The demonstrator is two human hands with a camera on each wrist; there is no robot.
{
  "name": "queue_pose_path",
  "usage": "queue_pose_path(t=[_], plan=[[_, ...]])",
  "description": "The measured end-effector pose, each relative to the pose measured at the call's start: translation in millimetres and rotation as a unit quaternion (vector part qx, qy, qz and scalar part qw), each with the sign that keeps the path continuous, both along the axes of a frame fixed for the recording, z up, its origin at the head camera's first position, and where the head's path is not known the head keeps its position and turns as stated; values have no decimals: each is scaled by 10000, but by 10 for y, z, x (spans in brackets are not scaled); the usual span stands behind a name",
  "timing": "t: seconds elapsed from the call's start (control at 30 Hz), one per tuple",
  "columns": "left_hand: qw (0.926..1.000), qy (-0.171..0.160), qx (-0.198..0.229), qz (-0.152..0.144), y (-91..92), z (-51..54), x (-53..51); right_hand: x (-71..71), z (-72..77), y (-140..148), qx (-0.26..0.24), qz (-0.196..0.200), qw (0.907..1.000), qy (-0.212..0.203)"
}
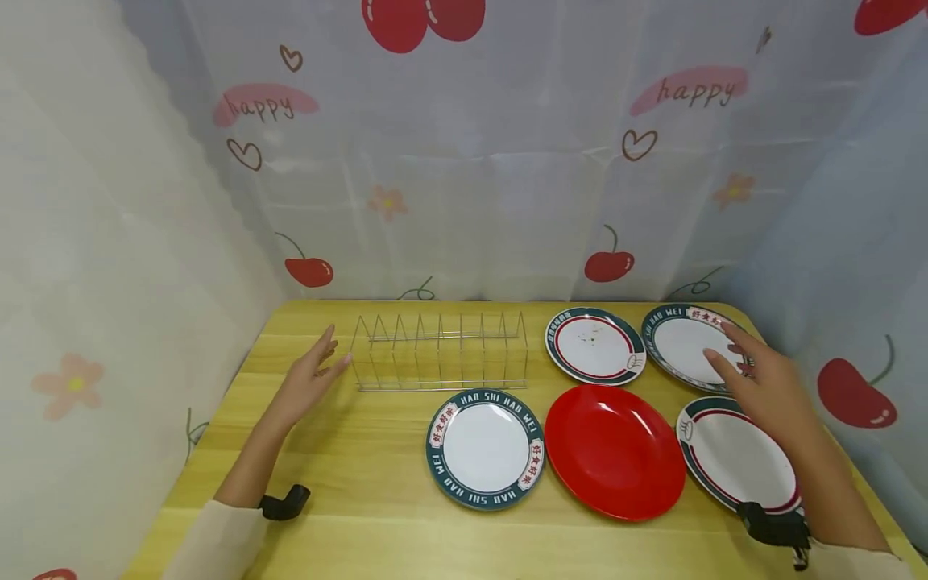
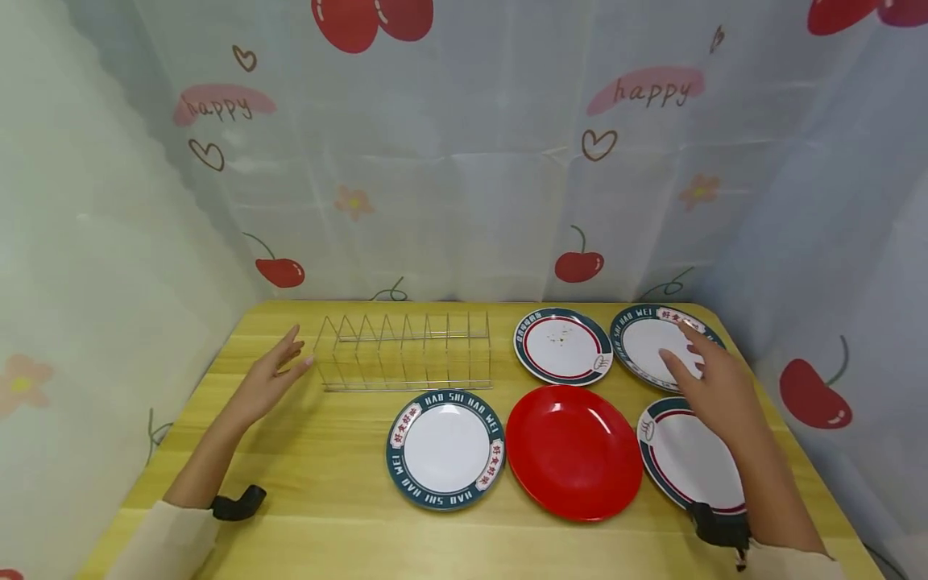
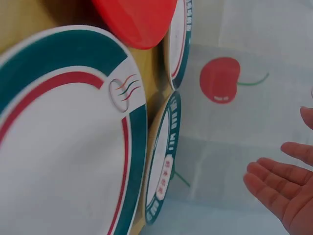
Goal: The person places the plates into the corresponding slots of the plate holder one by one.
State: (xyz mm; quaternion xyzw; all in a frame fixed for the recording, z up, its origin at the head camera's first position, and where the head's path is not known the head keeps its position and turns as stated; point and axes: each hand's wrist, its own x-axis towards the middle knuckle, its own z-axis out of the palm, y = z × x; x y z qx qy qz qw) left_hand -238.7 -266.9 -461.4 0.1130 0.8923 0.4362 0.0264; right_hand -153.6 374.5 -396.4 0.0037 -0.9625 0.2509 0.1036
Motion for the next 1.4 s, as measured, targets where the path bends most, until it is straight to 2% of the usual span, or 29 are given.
queue_pose_path(t=[0.2, 0.27, 0.47, 0.7, 0.87, 0.93, 1.03, 1.1, 1.27, 1.33, 1.4], plan=[[9992, -34, 400, -66, 3, -141, 39, 326, -60, 170, -85, -499, 9987, -62], [9985, -118, 531, -49, -4, -203, 45, 408, -88, 232, -87, -580, 9983, 5], [9930, -401, 1112, 24, -2, -355, 48, 630, -241, 453, -26, -984, 9948, -268], [9749, -344, 2193, -177, -6, -547, -14, 822, -468, 711, -303, -1706, 9811, -860], [9713, -157, 2369, -115, -37, -696, -41, 855, -613, 842, -676, -2179, 9666, -1167], [9709, -101, 2392, -31, -50, -740, -37, 853, -676, 909, -755, -2239, 9625, -1334], [9718, 9, 2359, -65, -55, -785, -28, 862, -800, 1048, -858, -2227, 9576, -1615], [9721, 66, 2342, -104, -48, -803, -26, 871, -904, 1155, -887, -2172, 9580, -1649], [9730, 51, 2305, -39, -35, -821, -20, 835, -1131, 1410, -915, -1830, 9680, -1452], [9741, 21, 2263, 4, -33, -810, -12, 810, -1164, 1472, -1064, -1699, 9673, -1556], [9758, 8, 2185, 15, -31, -786, -4, 796, -1164, 1501, -1285, -1607, 9613, -1830]])
